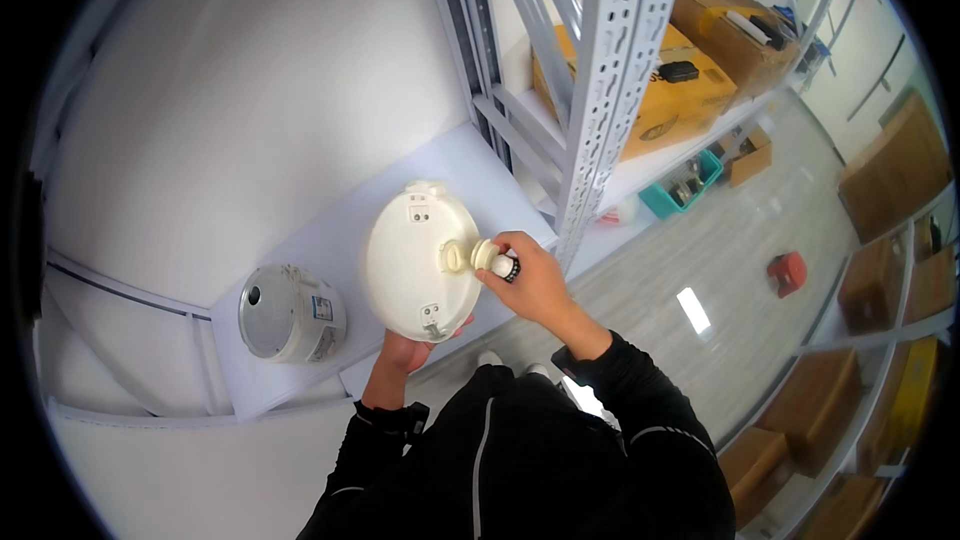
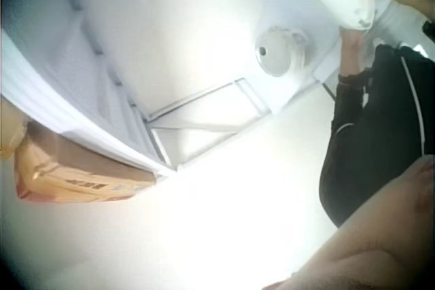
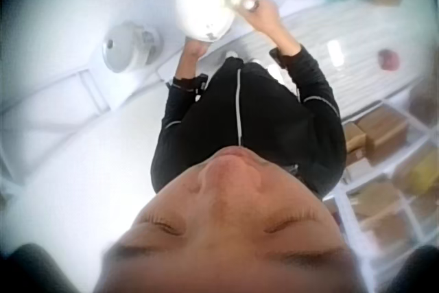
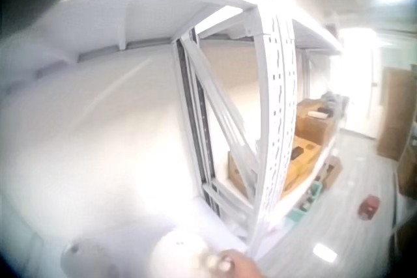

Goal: The person assembles a white cylindrical appliance by inserting a small white component into the base, using a screwdriver to tighten screws, and then attaching the top cover. The person handles the base, top cover, and internal components on a white workbench.

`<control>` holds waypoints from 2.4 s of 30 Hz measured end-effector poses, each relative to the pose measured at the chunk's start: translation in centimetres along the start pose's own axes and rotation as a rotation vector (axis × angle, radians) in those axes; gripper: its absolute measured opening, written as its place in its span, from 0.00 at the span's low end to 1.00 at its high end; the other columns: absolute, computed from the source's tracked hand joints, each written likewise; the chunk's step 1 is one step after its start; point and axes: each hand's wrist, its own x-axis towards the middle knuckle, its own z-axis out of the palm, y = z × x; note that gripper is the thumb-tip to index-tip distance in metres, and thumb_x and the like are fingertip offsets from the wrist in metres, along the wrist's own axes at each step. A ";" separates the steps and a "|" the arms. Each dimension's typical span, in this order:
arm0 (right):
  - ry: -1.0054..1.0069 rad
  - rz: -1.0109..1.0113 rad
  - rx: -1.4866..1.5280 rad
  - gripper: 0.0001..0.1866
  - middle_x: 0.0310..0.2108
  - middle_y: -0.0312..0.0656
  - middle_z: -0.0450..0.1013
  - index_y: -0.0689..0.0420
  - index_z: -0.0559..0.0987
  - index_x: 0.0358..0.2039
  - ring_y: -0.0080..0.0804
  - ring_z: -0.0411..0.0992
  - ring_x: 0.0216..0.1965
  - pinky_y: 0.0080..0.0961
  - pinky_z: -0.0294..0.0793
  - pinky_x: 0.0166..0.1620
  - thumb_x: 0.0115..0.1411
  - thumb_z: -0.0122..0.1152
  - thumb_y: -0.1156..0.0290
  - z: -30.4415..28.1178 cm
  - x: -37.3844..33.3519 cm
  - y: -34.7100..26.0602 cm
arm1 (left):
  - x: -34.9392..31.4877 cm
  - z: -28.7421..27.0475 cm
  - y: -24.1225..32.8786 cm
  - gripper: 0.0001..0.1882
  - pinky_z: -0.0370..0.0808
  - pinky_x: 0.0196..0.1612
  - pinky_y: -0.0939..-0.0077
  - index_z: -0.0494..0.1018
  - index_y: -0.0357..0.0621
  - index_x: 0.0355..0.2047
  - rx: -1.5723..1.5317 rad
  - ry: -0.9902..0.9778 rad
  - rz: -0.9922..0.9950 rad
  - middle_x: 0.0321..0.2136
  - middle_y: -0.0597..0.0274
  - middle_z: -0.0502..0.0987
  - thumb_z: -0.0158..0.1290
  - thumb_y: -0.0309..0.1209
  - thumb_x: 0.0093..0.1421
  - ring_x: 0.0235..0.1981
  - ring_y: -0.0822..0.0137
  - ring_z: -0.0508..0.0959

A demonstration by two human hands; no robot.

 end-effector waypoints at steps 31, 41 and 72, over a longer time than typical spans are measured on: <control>0.008 0.360 -0.539 0.30 0.51 0.49 0.76 0.51 0.77 0.59 0.54 0.81 0.47 0.47 0.82 0.47 0.57 0.73 0.56 16.3 9.6 23.0 | 12.0 -17.8 2.3 0.37 0.92 0.38 0.64 0.59 0.34 0.72 0.112 -0.154 -0.008 0.59 0.38 0.78 0.38 0.54 0.79 0.49 0.40 0.86; 0.021 -0.273 -0.014 0.34 0.53 0.50 0.78 0.56 0.79 0.59 0.52 0.80 0.50 0.39 0.81 0.50 0.53 0.83 0.62 14.5 9.5 11.9 | 13.1 -18.2 2.0 0.33 0.89 0.41 0.65 0.62 0.39 0.72 0.151 -0.167 -0.001 0.58 0.45 0.80 0.40 0.51 0.78 0.49 0.46 0.87; 0.069 -0.005 -0.293 0.32 0.49 0.45 0.79 0.55 0.80 0.58 0.52 0.81 0.45 0.43 0.83 0.46 0.54 0.79 0.61 12.2 8.8 19.8 | 14.9 -16.6 -0.4 0.30 0.90 0.42 0.61 0.65 0.34 0.69 0.299 0.051 -0.010 0.56 0.42 0.81 0.42 0.46 0.78 0.49 0.44 0.87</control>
